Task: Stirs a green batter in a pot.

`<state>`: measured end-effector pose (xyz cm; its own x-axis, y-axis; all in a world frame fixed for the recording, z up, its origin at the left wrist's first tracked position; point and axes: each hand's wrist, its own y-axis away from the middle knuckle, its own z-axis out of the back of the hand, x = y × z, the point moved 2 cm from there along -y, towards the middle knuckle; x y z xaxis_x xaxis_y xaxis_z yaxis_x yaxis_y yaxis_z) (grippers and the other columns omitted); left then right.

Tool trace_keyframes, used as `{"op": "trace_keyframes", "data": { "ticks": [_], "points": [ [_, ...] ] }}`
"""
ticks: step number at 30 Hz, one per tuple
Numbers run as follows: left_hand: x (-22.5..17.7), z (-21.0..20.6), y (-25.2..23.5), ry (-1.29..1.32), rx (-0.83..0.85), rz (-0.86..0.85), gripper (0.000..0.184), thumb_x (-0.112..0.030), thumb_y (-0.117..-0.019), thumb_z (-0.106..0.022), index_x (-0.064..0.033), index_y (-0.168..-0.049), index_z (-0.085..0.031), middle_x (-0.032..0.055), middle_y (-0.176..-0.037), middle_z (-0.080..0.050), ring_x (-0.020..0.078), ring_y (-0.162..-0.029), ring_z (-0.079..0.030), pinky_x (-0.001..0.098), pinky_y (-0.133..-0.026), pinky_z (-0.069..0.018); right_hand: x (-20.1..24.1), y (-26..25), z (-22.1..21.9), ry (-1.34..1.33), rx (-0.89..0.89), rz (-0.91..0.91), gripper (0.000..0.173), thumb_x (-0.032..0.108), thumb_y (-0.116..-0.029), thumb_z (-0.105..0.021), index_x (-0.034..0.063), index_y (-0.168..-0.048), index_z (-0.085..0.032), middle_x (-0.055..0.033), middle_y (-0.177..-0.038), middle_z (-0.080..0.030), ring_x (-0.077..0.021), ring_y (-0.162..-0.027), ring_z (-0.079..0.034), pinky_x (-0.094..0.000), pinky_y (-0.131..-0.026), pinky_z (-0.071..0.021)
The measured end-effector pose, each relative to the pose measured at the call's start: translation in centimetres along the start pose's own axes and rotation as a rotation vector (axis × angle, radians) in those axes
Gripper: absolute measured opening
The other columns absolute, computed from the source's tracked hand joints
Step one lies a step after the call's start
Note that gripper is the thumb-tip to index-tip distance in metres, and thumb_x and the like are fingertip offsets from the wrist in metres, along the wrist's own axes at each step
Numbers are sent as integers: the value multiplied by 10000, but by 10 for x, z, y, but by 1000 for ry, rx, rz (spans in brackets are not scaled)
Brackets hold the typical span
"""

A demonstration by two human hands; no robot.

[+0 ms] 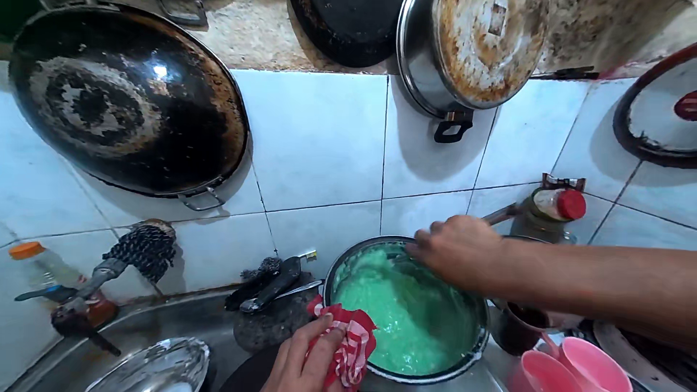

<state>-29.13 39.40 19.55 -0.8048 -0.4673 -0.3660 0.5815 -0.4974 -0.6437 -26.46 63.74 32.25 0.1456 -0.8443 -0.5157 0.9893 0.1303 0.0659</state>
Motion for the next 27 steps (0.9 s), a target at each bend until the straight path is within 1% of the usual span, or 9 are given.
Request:
{"op": "trace_keyframes", "data": {
  "ticks": [3, 8, 11, 14, 17, 20, 22, 24, 27],
  "points": [
    [0, 0, -1, 3, 9, -9, 236, -34, -878, -625, 11, -1096, -705, 247, -1233, -660, 412, -1010, -676, 482, -771, -577, 19, 6, -14, -47, -113, 207, 280, 7, -964, -585, 73, -1215, -690, -149, -934, -666, -325, -788, -677, -438, -601, -535],
    [-1, 3, 0, 14, 33, 8, 230, -68, -907, -611, -4, -1107, -705, 245, -1249, -655, 426, -1009, -671, 499, -747, -572, 1, 62, 26, -91, 60, 355, 436, 100, -873, -706, 212, -1294, -696, -87, -858, -671, -271, -645, -644, -435, -508, -489],
    [-1, 1, 1, 27, 31, 22, 236, -60, -907, -598, -3, -1110, -703, 244, -1253, -652, 420, -1025, -665, 490, -767, -568, -10, 82, 36, -83, 356, 205, 452, 114, -921, -668, 265, -1346, -669, -103, -905, -686, -301, -682, -657, -480, -558, -502],
    [-2, 1, 2, 18, 29, 22, 240, -62, -902, -603, -2, -1108, -708, 241, -1254, -653, 415, -1021, -668, 482, -767, -571, -10, 61, 21, -48, 500, 30, 414, 65, -980, -569, 186, -1370, -633, -187, -1043, -683, -398, -844, -673, -551, -662, -517],
    [-2, 2, 0, 0, 30, 17, 232, -65, -893, -633, -8, -1102, -716, 228, -1253, -659, 406, -998, -677, 473, -746, -578, -8, 33, 6, 8, 172, 13, 389, 15, -972, -562, 134, -1324, -675, -175, -972, -686, -377, -792, -678, -510, -628, -536],
    [-1, 2, 0, -11, 14, -5, 225, -56, -893, -623, -8, -1093, -715, 232, -1236, -666, 404, -991, -682, 472, -751, -581, 0, 19, -16, 171, -329, 204, 345, 8, -926, -617, 120, -1240, -704, -107, -817, -641, -286, -651, -628, -387, -506, -465],
    [0, 1, -2, 0, 4, -7, 224, -48, -894, -625, 6, -1094, -712, 245, -1232, -664, 421, -997, -679, 495, -761, -577, -1, 17, -20, 247, -473, 269, 364, -17, -933, -601, 102, -1267, -684, -99, -833, -643, -269, -666, -624, -360, -506, -444],
    [-1, 1, 0, -4, 7, -5, 233, -45, -889, -623, 6, -1098, -711, 244, -1240, -662, 417, -1002, -679, 492, -755, -580, -12, 23, -27, 221, -374, 216, 392, -70, -916, -601, 51, -1283, -672, -137, -883, -678, -315, -730, -667, -409, -556, -505],
    [-2, 0, 1, -6, 0, 10, 236, -44, -882, -629, 1, -1096, -716, 237, -1246, -662, 411, -999, -681, 484, -745, -579, -20, 42, -21, 77, 100, 41, 321, -42, -974, -537, -19, -1285, -612, -196, -1004, -666, -382, -860, -683, -483, -692, -559]
  ]
}}
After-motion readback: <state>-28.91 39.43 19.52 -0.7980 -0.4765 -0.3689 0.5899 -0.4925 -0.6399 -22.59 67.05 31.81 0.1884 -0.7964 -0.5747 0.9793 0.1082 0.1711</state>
